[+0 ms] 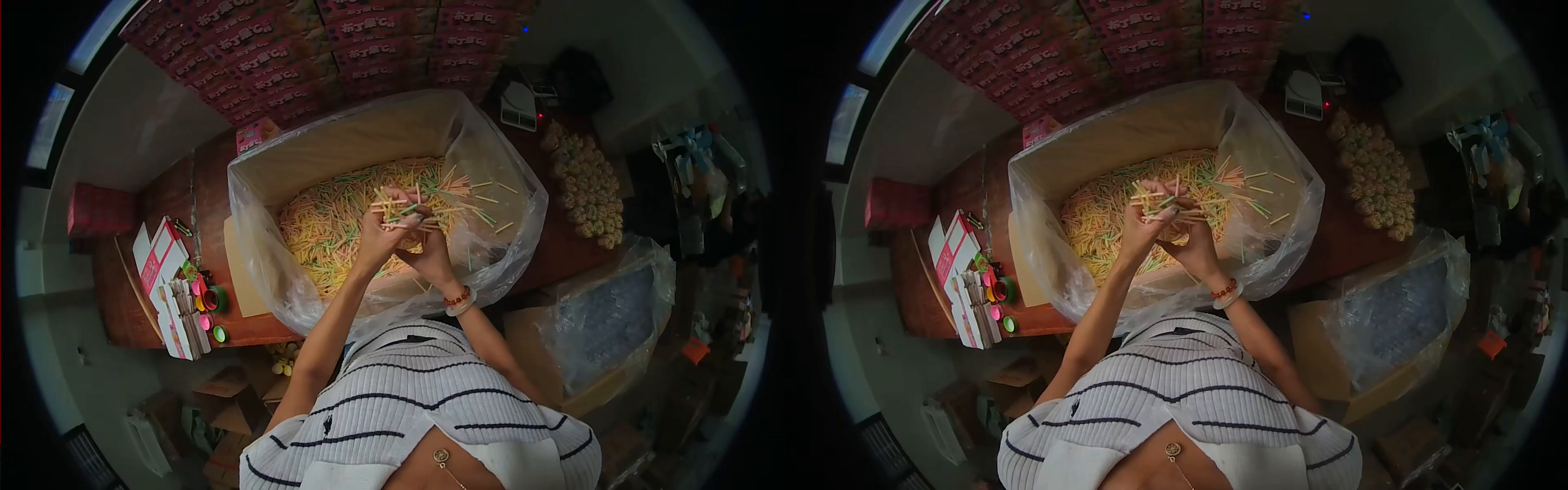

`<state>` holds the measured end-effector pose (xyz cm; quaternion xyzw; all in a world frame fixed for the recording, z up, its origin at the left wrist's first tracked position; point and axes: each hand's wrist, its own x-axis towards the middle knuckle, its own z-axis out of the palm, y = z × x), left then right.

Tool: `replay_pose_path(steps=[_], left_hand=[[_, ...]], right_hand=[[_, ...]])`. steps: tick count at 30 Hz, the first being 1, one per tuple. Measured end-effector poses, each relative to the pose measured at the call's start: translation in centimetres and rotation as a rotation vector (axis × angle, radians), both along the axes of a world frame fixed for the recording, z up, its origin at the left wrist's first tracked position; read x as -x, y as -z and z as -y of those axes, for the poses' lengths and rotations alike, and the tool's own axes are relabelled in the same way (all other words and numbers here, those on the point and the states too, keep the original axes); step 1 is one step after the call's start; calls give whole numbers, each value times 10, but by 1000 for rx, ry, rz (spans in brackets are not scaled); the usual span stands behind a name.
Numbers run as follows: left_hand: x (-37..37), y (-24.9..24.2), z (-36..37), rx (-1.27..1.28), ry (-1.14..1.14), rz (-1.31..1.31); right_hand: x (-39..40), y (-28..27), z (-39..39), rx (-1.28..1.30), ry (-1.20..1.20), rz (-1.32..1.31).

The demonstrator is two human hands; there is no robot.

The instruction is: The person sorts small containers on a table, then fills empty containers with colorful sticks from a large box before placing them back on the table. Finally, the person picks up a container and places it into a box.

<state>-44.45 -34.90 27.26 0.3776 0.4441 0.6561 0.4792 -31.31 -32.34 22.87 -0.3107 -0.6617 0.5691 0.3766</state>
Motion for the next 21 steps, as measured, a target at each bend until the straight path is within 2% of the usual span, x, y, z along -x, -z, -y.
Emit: replay_pose_path(steps=[2, 5, 9, 11, 12, 13, 15, 16, 18, 19, 20, 21], left_hand=[[0, 0, 2, -43, -4, -26], [1, -5, 4, -71, 19, -53], [4, -14, 11, -50, 111, -111], [11, -16, 11, -86, 93, -181], [15, -13, 17, -86, 102, -178], [19, -11, 23, 19, 36, -396], [24, -12, 33, 131, -32, -790], [21, -21, 39, 118, -20, -789], [8, -37, 47, 248, 91, -890], [3, -30, 49, 174, 54, -953], [-2, -19, 49, 88, 21, -1009], [-6, -11, 48, 80, -27, -944]], right_hand=[[1, 0, 0, 169, -61, -181], [-1, -6, 5, 182, -100, -243], [-3, 8, 7, 14, -38, -198], [-3, 22, 4, 231, -85, -296], [0, 24, 8, 482, -28, -467], [-3, 30, 10, 482, -16, -467], [-4, 43, -2, 229, 47, -191], [0, 50, -3, 138, 141, -136], [-1, 56, -1, 205, 152, -228], [11, 93, 2, 409, 225, -408], [14, 90, 5, 373, 285, -412], [14, 85, 10, 292, 275, -419]])
